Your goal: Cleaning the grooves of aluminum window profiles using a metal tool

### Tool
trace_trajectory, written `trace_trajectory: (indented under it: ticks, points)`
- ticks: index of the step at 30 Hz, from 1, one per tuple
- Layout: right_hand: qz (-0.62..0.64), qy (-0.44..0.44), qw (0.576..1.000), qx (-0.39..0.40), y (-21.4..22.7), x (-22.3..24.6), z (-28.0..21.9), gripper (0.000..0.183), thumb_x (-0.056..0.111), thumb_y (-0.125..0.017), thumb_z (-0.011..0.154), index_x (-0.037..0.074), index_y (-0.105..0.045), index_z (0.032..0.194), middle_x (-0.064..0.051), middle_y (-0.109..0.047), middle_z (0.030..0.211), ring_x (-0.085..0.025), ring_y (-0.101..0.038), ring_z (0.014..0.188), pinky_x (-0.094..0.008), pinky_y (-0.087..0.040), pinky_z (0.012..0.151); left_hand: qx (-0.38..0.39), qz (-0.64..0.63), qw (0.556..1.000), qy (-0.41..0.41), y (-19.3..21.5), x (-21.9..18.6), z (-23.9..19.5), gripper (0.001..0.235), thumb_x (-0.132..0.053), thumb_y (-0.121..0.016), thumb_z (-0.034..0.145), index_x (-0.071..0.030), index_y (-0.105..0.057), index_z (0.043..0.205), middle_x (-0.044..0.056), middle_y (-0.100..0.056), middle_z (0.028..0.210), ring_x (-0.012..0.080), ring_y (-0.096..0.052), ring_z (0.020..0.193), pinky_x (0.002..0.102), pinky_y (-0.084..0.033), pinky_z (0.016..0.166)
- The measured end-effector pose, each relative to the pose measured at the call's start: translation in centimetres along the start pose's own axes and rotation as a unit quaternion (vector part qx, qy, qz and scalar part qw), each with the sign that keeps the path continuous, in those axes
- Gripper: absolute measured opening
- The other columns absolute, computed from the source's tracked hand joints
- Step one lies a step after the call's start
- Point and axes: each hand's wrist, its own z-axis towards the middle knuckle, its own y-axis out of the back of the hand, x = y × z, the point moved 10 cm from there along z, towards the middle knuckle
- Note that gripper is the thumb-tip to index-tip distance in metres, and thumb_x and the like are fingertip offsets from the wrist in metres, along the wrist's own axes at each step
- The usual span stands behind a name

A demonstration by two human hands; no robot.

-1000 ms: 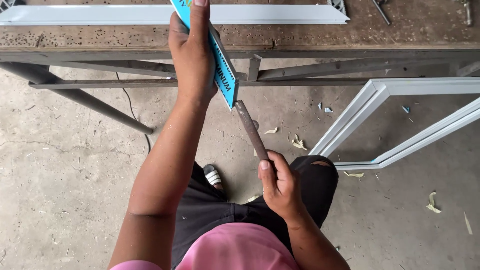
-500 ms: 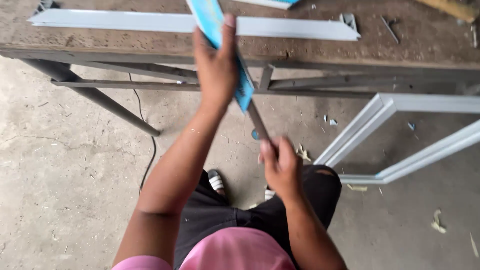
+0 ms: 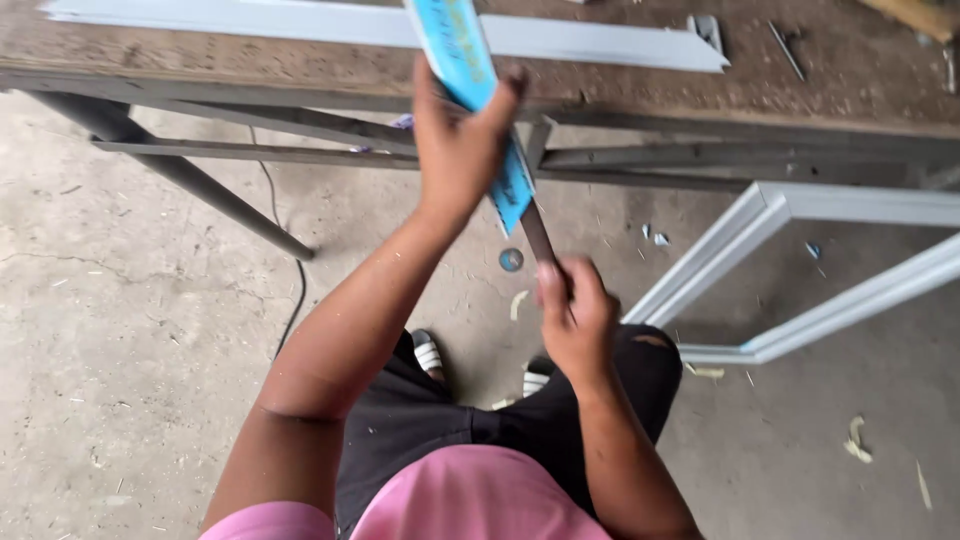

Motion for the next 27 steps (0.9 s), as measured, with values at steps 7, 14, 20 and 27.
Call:
trace_trajectory:
  ticks: [7, 14, 20, 27]
  points:
    - [0.315, -0.235, 0.919, 0.027, -0.9, -6.2, -4.9, 0.022, 0.023, -0.054, 0.103, 0.003, -0.058, 0.094, -0.007, -0.057, 0.069, -0.011, -0.05, 0.05, -0.023, -0.033, 0.035, -0.034, -0.33, 0.886, 0.323, 1.3, 2.8, 2.1, 0.024, -0.031, -0.062, 0.073, -0.019, -0.041, 0.072, -0.002, -0.036, 0.067, 0.0101, -0.021, 0.042, 0.028, -0.009, 0.039]
    - [0.41, -0.134, 0.882, 0.192, -3.6, 1.3, -5.0, 0.042, 0.033, -0.048, 0.107, 0.004, -0.048, 0.138, -0.002, -0.042, 0.07, -0.007, -0.035, 0.055, -0.018, -0.029, 0.046, -0.076, -0.361, 0.873, 0.32, -0.2, 2.4, 1.3, 0.031, -0.042, -0.066, 0.075, -0.022, -0.043, 0.068, -0.003, -0.034, 0.054, 0.0134, -0.027, 0.035, 0.029, -0.013, 0.035]
    - [0.442, -0.126, 0.868, 0.187, -3.9, 1.1, -4.4, 0.029, 0.029, -0.047, 0.11, 0.007, -0.052, 0.128, -0.004, -0.041, 0.071, -0.008, -0.032, 0.053, -0.019, -0.028, 0.045, -0.069, -0.362, 0.874, 0.316, -0.7, 2.0, 0.9, 0.033, -0.041, -0.065, 0.075, -0.021, -0.04, 0.069, -0.003, -0.031, 0.055, 0.0131, -0.025, 0.036, 0.029, -0.011, 0.035]
    - [0.437, -0.147, 0.866, 0.193, -4.2, 0.8, -4.8, 0.029, 0.027, -0.047, 0.109, 0.005, -0.053, 0.128, -0.004, -0.04, 0.07, -0.008, -0.033, 0.054, -0.02, -0.027, 0.043, -0.087, -0.34, 0.877, 0.328, -0.1, 1.9, 0.9, 0.035, -0.042, -0.064, 0.074, -0.021, -0.037, 0.066, -0.004, -0.03, 0.054, 0.0125, -0.023, 0.036, 0.03, -0.011, 0.036]
